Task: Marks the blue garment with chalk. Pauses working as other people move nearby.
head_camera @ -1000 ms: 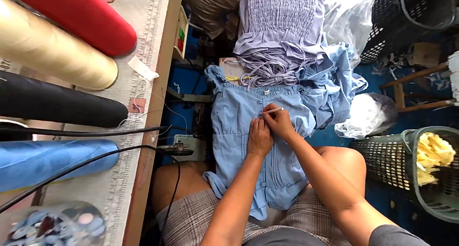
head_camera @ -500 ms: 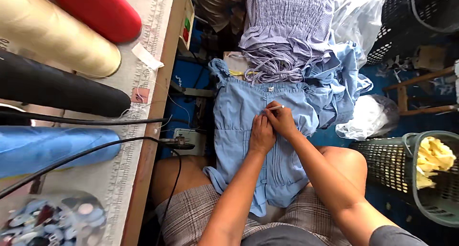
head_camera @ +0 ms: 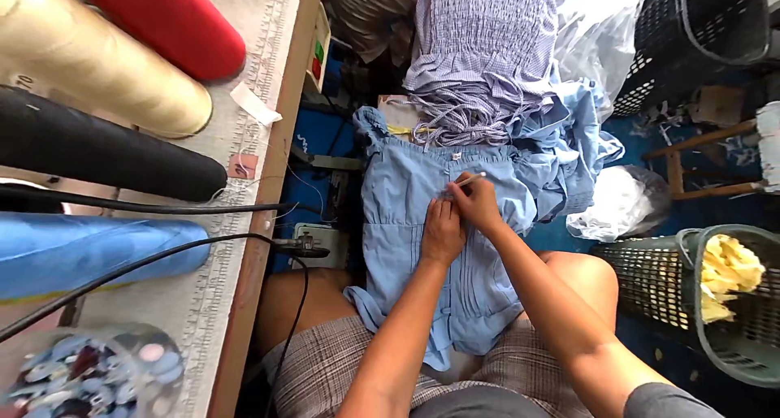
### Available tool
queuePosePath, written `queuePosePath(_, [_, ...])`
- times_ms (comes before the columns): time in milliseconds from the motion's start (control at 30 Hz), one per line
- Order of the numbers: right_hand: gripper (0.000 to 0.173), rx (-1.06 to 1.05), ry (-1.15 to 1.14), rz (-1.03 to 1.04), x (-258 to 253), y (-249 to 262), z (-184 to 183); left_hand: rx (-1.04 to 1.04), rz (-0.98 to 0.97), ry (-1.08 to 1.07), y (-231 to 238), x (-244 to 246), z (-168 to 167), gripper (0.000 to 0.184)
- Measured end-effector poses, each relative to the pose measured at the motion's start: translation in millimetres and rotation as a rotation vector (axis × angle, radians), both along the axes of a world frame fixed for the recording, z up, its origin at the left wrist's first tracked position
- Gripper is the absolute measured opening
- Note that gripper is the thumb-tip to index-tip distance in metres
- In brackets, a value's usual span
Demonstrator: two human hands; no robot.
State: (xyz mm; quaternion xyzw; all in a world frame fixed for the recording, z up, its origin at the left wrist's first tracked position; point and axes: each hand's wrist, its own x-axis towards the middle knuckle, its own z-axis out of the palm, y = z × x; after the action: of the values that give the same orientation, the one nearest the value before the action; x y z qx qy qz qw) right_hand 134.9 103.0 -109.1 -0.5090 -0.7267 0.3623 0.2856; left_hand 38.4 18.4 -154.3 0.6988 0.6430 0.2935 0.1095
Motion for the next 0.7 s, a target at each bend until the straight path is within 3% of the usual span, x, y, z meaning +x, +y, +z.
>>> queuePosePath(100, [0.029,-0.113,0.311,-0.034,9,-3,5,0.024,0.006,-0.004,0,-1,-3,0.032])
queuePosePath(333, [0.024,0.051,-0.056,0.206,5,0,-8,0.031,0.005,-0.008,-1,1,0,0.032])
queuePosePath(533, [0.02,0.096,0.14,0.125,16,-10,-16,0.001,-0.002,-0.001,-2,1,0,0.033])
queuePosePath(700, [0.025,0.016,0.291,0.05,20,-15,-18,-0.002,0.001,0.005,-1,0,-2,0.035])
